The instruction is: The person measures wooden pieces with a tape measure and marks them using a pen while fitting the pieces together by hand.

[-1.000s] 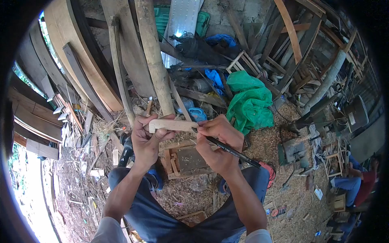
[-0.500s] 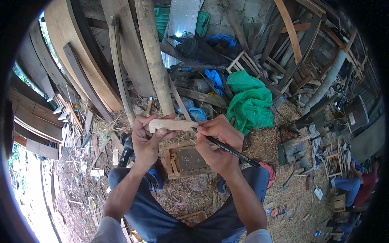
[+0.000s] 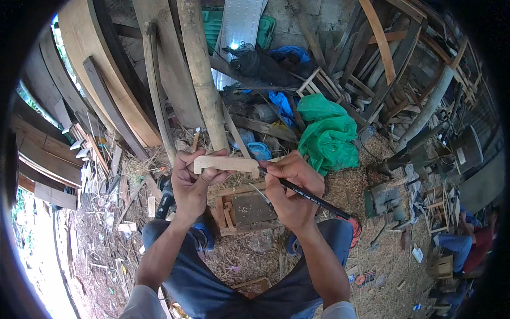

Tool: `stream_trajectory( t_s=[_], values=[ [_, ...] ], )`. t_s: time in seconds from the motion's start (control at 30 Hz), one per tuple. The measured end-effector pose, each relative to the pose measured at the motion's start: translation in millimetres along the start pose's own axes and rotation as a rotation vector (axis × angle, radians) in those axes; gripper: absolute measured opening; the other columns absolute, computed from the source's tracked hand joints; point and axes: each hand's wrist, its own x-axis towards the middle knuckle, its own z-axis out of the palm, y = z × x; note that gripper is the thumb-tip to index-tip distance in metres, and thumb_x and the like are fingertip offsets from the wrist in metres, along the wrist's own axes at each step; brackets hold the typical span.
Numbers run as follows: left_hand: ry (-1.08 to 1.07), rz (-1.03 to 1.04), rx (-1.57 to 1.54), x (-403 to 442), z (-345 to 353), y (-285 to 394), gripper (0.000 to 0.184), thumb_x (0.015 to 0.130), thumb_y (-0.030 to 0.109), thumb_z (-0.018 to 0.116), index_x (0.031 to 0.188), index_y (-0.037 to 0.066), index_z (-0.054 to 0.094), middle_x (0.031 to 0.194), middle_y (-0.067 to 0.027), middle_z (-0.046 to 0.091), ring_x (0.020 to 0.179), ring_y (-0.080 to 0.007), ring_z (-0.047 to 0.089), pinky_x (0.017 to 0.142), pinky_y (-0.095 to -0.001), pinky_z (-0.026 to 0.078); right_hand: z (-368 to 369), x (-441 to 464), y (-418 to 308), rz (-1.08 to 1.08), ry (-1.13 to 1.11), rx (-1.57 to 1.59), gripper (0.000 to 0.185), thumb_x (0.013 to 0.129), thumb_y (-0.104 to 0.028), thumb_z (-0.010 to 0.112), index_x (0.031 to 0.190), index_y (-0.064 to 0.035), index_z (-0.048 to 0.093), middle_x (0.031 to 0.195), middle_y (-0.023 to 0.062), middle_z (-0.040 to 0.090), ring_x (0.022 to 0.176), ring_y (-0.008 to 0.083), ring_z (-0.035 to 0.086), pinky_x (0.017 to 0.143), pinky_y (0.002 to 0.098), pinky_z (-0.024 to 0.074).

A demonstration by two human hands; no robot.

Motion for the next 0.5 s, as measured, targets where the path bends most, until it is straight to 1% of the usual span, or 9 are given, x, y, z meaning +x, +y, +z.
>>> stream_trajectory(
  t_s=[0.07, 0.13, 0.3, 0.5],
  values=[
    [0.009, -0.003, -0.005, -0.4, -1.0, 0.2, 0.029, 0.088, 0.005, 0.059, 0.110, 0.004, 0.041, 0.112, -0.0266, 0.059, 0.093, -0.0299, 0.066, 0.075, -0.0291, 0.059, 0.1, 0.5, -0.2, -0.007, -0.006, -0.004, 0.010, 0.071, 0.011, 0.060, 0.078, 0.0051, 0.056, 0.077, 0.0141, 0.060, 0.070, 0.0190, 0.057, 0.063, 0.0285, 0.0448],
    [-0.037, -0.031, -0.012, -0.9, -4.6, 0.3, 0.031, 0.088, -0.004, 0.055, 0.113, 0.003, 0.039, 0.115, -0.0296, 0.056, 0.101, -0.0316, 0.063, 0.081, -0.0310, 0.058, 0.5, 1.3, -0.7, -0.015, -0.012, -0.009, 0.011, 0.070, 0.012, 0.060, 0.078, 0.0051, 0.056, 0.077, 0.0140, 0.060, 0.069, 0.0189, 0.057, 0.062, 0.0285, 0.0447],
    [-0.034, -0.028, -0.025, -0.3, -4.2, -0.4, 0.031, 0.088, -0.004, 0.055, 0.113, 0.003, 0.038, 0.115, -0.0302, 0.056, 0.101, -0.0315, 0.062, 0.081, -0.0308, 0.058, 1.3, 2.3, -0.7, -0.031, -0.011, -0.034, 0.012, 0.067, 0.012, 0.059, 0.076, 0.0049, 0.056, 0.074, 0.0133, 0.060, 0.067, 0.0195, 0.057, 0.060, 0.0282, 0.0446],
    [-0.028, -0.031, -0.036, -0.5, -3.3, 0.6, 0.030, 0.088, -0.004, 0.055, 0.112, 0.002, 0.038, 0.114, -0.0304, 0.056, 0.102, -0.0320, 0.062, 0.081, -0.0316, 0.058, 2.1, 2.7, -0.1, -0.057, -0.011, -0.068, 0.012, 0.066, 0.012, 0.061, 0.075, 0.0047, 0.056, 0.074, 0.0129, 0.060, 0.067, 0.0197, 0.058, 0.060, 0.0281, 0.0453]
  ],
)
